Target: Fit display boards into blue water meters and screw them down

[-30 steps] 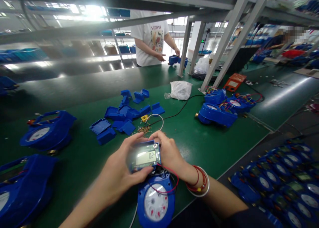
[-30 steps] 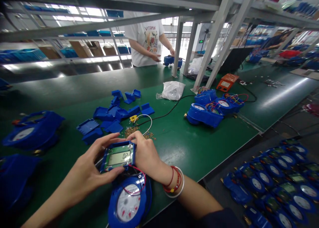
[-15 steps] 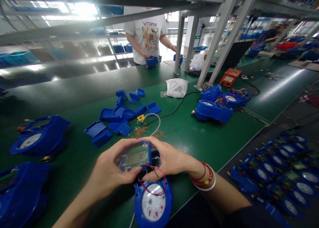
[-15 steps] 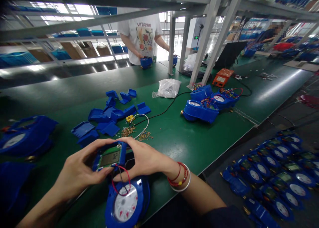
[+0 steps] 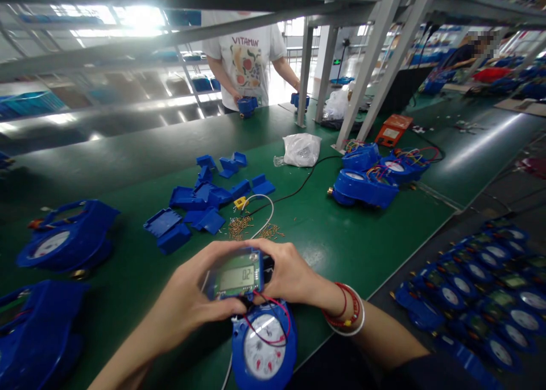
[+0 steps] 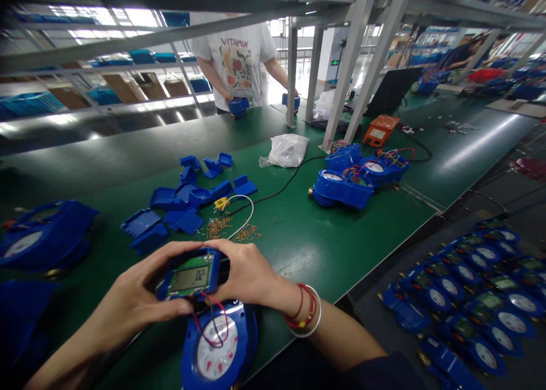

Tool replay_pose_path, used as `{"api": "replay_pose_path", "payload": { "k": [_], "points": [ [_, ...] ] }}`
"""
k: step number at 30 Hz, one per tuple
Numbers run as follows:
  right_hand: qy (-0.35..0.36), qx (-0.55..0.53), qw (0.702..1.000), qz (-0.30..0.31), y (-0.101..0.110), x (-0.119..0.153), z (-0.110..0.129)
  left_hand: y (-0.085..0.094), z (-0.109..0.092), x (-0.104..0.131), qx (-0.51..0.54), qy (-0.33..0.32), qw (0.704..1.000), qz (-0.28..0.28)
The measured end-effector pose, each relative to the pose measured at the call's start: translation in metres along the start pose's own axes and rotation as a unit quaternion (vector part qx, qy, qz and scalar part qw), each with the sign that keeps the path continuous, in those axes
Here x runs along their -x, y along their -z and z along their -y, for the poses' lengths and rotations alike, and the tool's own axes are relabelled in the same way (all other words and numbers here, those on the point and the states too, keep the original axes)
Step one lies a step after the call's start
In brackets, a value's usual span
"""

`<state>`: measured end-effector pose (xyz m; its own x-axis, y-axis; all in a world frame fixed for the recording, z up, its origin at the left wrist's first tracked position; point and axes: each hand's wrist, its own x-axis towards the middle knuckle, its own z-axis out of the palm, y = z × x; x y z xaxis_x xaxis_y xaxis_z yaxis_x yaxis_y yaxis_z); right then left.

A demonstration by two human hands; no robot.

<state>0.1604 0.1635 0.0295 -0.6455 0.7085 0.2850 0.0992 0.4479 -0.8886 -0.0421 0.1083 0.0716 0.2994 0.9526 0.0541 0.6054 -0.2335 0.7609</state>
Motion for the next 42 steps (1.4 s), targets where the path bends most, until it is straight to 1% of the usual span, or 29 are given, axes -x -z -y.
{"api": "replay_pose_path", "payload": {
  "k": [2, 4, 7, 9, 10, 13, 16, 22, 29, 34, 42],
  "points": [
    [-0.007, -0.013, 1.0, 0.0, 0.0, 0.001, 0.0, -0.003, 0.001, 0.004, 0.058, 0.004, 0.998, 0.0],
    [-0.018, -0.025, 1.0, 0.006, 0.002, 0.002, 0.002, -0.008, 0.001, 0.009, 0.085, -0.007, 0.996, -0.025],
    [-0.034, -0.037, 0.999, 0.013, 0.003, 0.002, 0.004, -0.015, -0.003, 0.018, 0.041, -0.022, 0.995, -0.083],
    [-0.04, -0.047, 0.998, 0.017, 0.002, 0.002, 0.005, -0.019, -0.005, 0.021, -0.002, -0.038, 0.993, -0.109],
    [-0.042, -0.052, 0.998, 0.018, 0.002, 0.001, 0.005, -0.021, -0.006, 0.022, -0.019, -0.046, 0.992, -0.113],
    [-0.044, -0.057, 0.997, 0.021, 0.001, 0.001, 0.005, -0.022, -0.009, 0.021, -0.052, -0.062, 0.991, -0.106],
    [-0.041, -0.051, 0.998, 0.021, 0.001, 0.001, 0.005, -0.02, -0.011, 0.018, -0.073, -0.07, 0.99, -0.095],
    [-0.037, -0.019, 0.999, 0.021, 0.001, -0.001, 0.005, -0.015, -0.013, 0.018, -0.086, -0.086, 0.989, -0.079],
    [-0.007, 0.025, 0.999, 0.026, -0.001, -0.003, 0.006, -0.02, -0.016, 0.017, -0.115, -0.092, 0.983, -0.108],
    [-0.01, 0.033, 0.999, 0.033, 0.0, -0.003, 0.007, -0.016, -0.021, 0.02, -0.121, -0.082, 0.986, -0.074],
    [-0.015, 0.019, 0.999, 0.033, 0.001, -0.003, 0.006, -0.009, -0.021, 0.021, -0.117, -0.091, 0.988, -0.051]
  ]
}}
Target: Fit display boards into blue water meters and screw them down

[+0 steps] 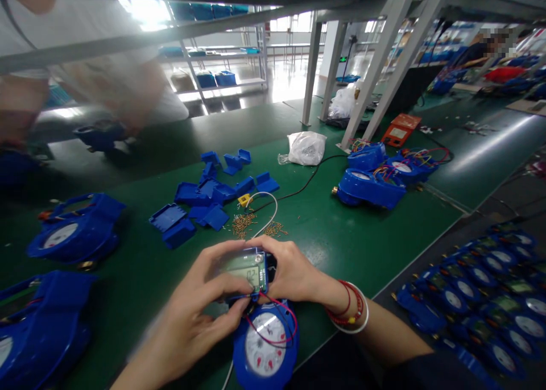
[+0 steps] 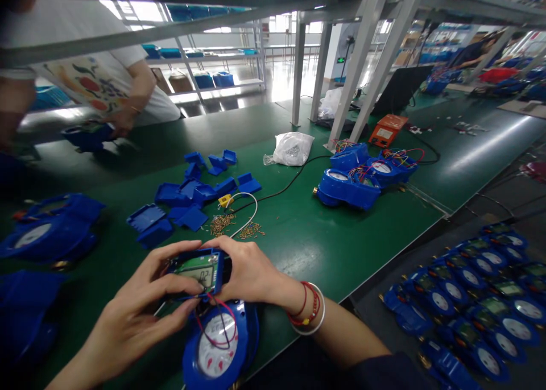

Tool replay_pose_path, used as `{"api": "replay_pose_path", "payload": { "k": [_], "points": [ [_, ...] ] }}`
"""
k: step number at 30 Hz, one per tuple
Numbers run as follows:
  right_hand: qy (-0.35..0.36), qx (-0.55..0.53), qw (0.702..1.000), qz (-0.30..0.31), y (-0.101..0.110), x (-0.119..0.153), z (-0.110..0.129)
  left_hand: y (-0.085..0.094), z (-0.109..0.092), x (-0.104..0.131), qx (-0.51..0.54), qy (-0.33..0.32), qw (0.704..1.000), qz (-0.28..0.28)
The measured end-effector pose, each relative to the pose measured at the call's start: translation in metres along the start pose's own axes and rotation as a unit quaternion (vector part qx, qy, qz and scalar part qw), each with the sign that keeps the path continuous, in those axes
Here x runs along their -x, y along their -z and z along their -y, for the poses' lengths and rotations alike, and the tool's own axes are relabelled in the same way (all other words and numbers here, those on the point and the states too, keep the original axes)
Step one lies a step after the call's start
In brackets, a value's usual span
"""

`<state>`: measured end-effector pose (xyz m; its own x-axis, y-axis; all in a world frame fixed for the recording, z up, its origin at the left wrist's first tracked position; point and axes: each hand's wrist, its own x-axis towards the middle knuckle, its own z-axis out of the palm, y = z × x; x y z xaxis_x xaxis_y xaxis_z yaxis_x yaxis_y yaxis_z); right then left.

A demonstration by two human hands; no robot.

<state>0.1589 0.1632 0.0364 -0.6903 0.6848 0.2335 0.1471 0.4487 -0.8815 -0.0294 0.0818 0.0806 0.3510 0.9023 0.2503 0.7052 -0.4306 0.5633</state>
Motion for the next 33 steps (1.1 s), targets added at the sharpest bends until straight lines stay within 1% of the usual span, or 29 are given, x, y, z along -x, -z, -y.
{"api": "replay_pose_path", "payload": {
  "k": [4, 9, 15, 18, 21, 23, 24, 26, 28, 31, 33],
  "points": [
    [0.002, 0.001, 1.0, -0.001, 0.0, 0.0, 0.0, -0.001, 0.001, -0.001, 0.004, -0.002, 1.0, 0.009],
    [0.008, 0.011, 1.0, -0.005, -0.001, -0.001, 0.0, -0.011, -0.002, -0.001, -0.01, -0.001, 0.998, -0.057],
    [0.041, 0.033, 0.999, -0.011, -0.004, -0.002, 0.003, -0.021, -0.008, -0.004, -0.021, 0.016, 0.996, -0.089],
    [0.049, 0.043, 0.998, -0.014, -0.005, -0.003, 0.003, -0.021, -0.009, -0.004, -0.022, 0.017, 0.996, -0.09],
    [0.046, 0.038, 0.998, -0.008, -0.005, -0.002, 0.003, -0.018, -0.007, 0.0, -0.015, 0.015, 0.997, -0.073],
    [0.041, 0.022, 0.999, -0.001, -0.004, -0.001, 0.002, -0.015, -0.005, 0.003, 0.023, 0.024, 0.998, -0.057],
    [0.038, 0.012, 0.999, 0.002, -0.004, 0.0, 0.002, -0.014, -0.004, 0.005, 0.059, 0.034, 0.996, -0.055],
    [0.031, -0.012, 0.999, 0.001, -0.004, 0.002, 0.002, -0.015, -0.002, 0.007, 0.147, 0.061, 0.985, -0.072],
    [0.029, -0.041, 0.999, 0.002, -0.004, 0.003, 0.002, -0.019, 0.0, 0.008, 0.204, 0.093, 0.97, -0.097],
    [0.027, -0.054, 0.998, 0.009, -0.004, 0.003, -0.001, -0.027, 0.004, 0.007, 0.198, 0.123, 0.964, -0.128],
    [0.027, -0.052, 0.998, 0.003, -0.005, 0.004, -0.003, -0.032, 0.009, 0.006, 0.173, 0.116, 0.967, -0.143]
  ]
}}
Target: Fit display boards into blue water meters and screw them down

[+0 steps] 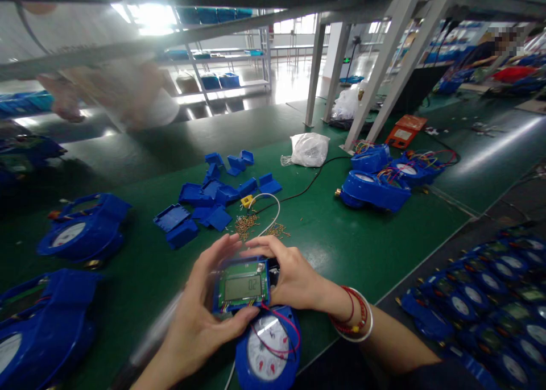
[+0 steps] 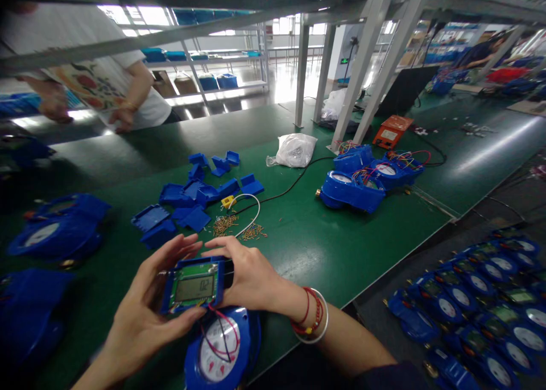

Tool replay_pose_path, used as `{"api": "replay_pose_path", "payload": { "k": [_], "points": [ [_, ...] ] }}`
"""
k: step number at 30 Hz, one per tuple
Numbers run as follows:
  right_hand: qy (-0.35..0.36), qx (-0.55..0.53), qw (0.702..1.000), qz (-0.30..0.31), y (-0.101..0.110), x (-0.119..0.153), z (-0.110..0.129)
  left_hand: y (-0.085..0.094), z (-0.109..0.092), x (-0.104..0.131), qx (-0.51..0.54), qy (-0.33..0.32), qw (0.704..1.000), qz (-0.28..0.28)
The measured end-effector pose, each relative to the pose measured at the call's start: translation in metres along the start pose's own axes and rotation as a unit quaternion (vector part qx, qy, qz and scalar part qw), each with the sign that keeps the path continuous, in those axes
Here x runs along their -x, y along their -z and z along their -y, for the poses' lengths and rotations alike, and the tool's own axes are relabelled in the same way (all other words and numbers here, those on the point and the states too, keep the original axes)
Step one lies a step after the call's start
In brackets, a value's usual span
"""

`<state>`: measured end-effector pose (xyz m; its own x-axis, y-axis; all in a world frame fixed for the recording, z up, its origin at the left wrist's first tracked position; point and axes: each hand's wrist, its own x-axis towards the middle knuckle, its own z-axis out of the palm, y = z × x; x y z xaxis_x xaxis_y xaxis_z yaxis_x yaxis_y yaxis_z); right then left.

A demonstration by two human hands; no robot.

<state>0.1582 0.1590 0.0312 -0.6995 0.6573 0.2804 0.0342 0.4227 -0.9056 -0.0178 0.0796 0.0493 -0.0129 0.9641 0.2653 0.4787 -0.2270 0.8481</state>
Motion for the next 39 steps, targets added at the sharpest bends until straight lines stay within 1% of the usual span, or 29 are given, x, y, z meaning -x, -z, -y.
{"api": "replay_pose_path", "payload": {
  "k": [3, 5, 8, 11, 12, 14, 16, 18, 21, 24, 28, 30, 32, 34, 35, 37, 39],
  "points": [
    [0.004, -0.014, 1.0, -0.014, -0.001, 0.001, -0.002, -0.004, 0.006, -0.001, 0.002, -0.02, 1.0, -0.01],
    [0.004, -0.02, 1.0, -0.021, -0.001, 0.002, -0.002, -0.007, 0.008, -0.001, 0.041, -0.032, 0.998, -0.028],
    [0.0, -0.023, 0.999, -0.031, -0.001, 0.002, 0.0, -0.013, 0.011, -0.001, 0.102, -0.074, 0.99, -0.056],
    [-0.003, -0.028, 0.999, -0.039, -0.001, 0.002, 0.002, -0.015, 0.017, -0.001, 0.135, -0.095, 0.985, -0.053],
    [-0.005, -0.029, 0.999, -0.042, -0.001, 0.002, 0.002, -0.014, 0.019, -0.001, 0.128, -0.093, 0.986, -0.046],
    [-0.008, -0.028, 0.998, -0.047, -0.002, 0.003, 0.003, -0.011, 0.023, -0.002, 0.083, -0.1, 0.991, -0.023],
    [-0.01, -0.021, 0.998, -0.051, -0.002, 0.004, 0.002, -0.007, 0.025, -0.004, 0.034, -0.12, 0.992, 0.001],
    [-0.011, -0.015, 0.999, -0.05, -0.002, 0.004, 0.001, -0.004, 0.025, -0.005, 0.012, -0.137, 0.99, 0.014],
    [-0.01, -0.002, 0.999, -0.048, -0.004, 0.004, 0.0, -0.004, 0.023, -0.005, -0.016, -0.144, 0.989, 0.007],
    [0.002, 0.012, 0.999, -0.046, -0.005, 0.003, 0.0, -0.006, 0.024, -0.005, -0.043, -0.153, 0.987, -0.011],
    [0.007, 0.048, 0.999, -0.01, 0.0, 0.003, 0.006, -0.007, 0.023, -0.007, -0.062, -0.186, 0.98, -0.034],
    [-0.012, 0.071, 0.997, 0.0, 0.007, 0.008, 0.012, -0.004, 0.021, -0.009, -0.072, -0.2, 0.976, -0.039],
    [-0.057, 0.081, 0.995, -0.027, 0.015, 0.017, 0.021, 0.001, 0.019, -0.01, -0.091, -0.217, 0.971, -0.044],
    [-0.121, 0.071, 0.988, -0.062, 0.023, 0.028, 0.033, 0.006, 0.018, -0.012, -0.118, -0.241, 0.962, -0.045],
    [-0.15, 0.063, 0.984, -0.069, 0.026, 0.033, 0.039, 0.008, 0.018, -0.012, -0.131, -0.254, 0.957, -0.043],
    [-0.196, 0.05, 0.978, -0.057, 0.029, 0.04, 0.052, 0.01, 0.018, -0.013, -0.154, -0.269, 0.95, -0.035],
    [-0.229, 0.022, 0.973, -0.016, 0.03, 0.043, 0.062, 0.011, 0.02, -0.013, -0.173, -0.277, 0.945, -0.021]
  ]
}}
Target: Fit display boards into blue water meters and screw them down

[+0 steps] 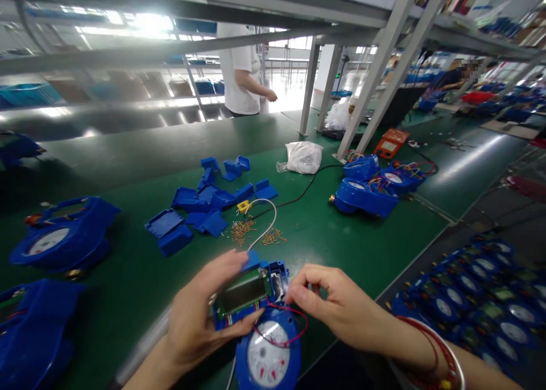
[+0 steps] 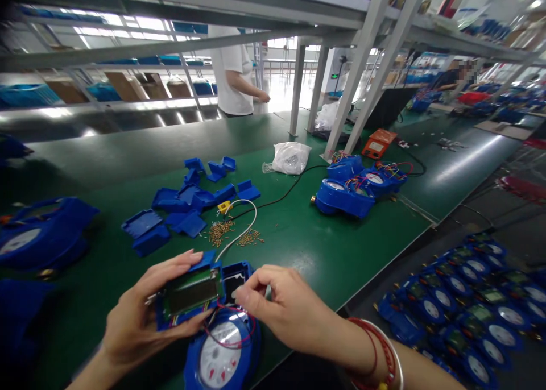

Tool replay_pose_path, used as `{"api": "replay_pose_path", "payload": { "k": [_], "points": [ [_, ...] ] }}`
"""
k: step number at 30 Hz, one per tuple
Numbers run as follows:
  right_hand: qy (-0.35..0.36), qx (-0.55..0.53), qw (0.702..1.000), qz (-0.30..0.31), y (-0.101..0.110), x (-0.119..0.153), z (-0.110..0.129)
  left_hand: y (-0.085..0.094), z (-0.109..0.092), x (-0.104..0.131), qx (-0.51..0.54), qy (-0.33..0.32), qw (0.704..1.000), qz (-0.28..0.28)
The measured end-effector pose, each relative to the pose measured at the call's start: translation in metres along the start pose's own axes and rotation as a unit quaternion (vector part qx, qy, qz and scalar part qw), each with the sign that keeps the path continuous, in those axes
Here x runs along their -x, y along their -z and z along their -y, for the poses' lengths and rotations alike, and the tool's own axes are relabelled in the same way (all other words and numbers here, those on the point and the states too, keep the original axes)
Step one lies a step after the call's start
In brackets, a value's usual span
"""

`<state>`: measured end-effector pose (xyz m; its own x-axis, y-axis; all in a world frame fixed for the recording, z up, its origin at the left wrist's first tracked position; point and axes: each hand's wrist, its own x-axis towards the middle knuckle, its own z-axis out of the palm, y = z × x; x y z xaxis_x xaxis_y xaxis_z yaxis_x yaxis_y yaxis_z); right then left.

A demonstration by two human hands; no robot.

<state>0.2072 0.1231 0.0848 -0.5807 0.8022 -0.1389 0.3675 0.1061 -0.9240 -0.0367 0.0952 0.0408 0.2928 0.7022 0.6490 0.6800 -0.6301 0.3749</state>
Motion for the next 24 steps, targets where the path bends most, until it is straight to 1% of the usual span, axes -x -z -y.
{"api": "replay_pose_path", "payload": {
  "k": [2, 4, 6, 8, 13, 18, 21, 24],
  "points": [
    [-0.035, -0.04, 0.998, 0.047, -0.002, 0.002, 0.006, -0.001, 0.001, 0.001, -0.012, -0.01, 1.0, 0.01],
    [-0.062, -0.082, 0.993, 0.066, -0.006, 0.001, 0.008, -0.002, 0.001, 0.002, -0.021, -0.02, 1.0, 0.008],
    [-0.08, -0.105, 0.99, 0.053, -0.01, -0.002, 0.008, -0.003, 0.001, 0.002, -0.028, -0.021, 0.999, 0.006],
    [-0.082, -0.099, 0.991, 0.031, -0.012, -0.005, 0.009, -0.004, 0.0, 0.001, -0.035, -0.01, 0.999, 0.007],
    [-0.033, -0.029, 0.999, -0.028, -0.01, -0.011, 0.018, -0.006, -0.001, 0.0, -0.032, 0.014, 0.999, 0.005],
    [0.019, 0.052, 0.996, -0.07, -0.01, -0.014, 0.023, -0.008, 0.002, 0.003, -0.011, 0.044, 0.999, 0.004],
    [0.021, 0.035, 0.997, -0.07, -0.009, -0.013, 0.02, -0.008, 0.002, 0.004, 0.031, 0.083, 0.996, 0.007],
    [-0.002, -0.013, 0.998, -0.059, -0.008, -0.011, 0.016, -0.008, 0.002, 0.004, 0.059, 0.109, 0.992, 0.011]
  ]
}}
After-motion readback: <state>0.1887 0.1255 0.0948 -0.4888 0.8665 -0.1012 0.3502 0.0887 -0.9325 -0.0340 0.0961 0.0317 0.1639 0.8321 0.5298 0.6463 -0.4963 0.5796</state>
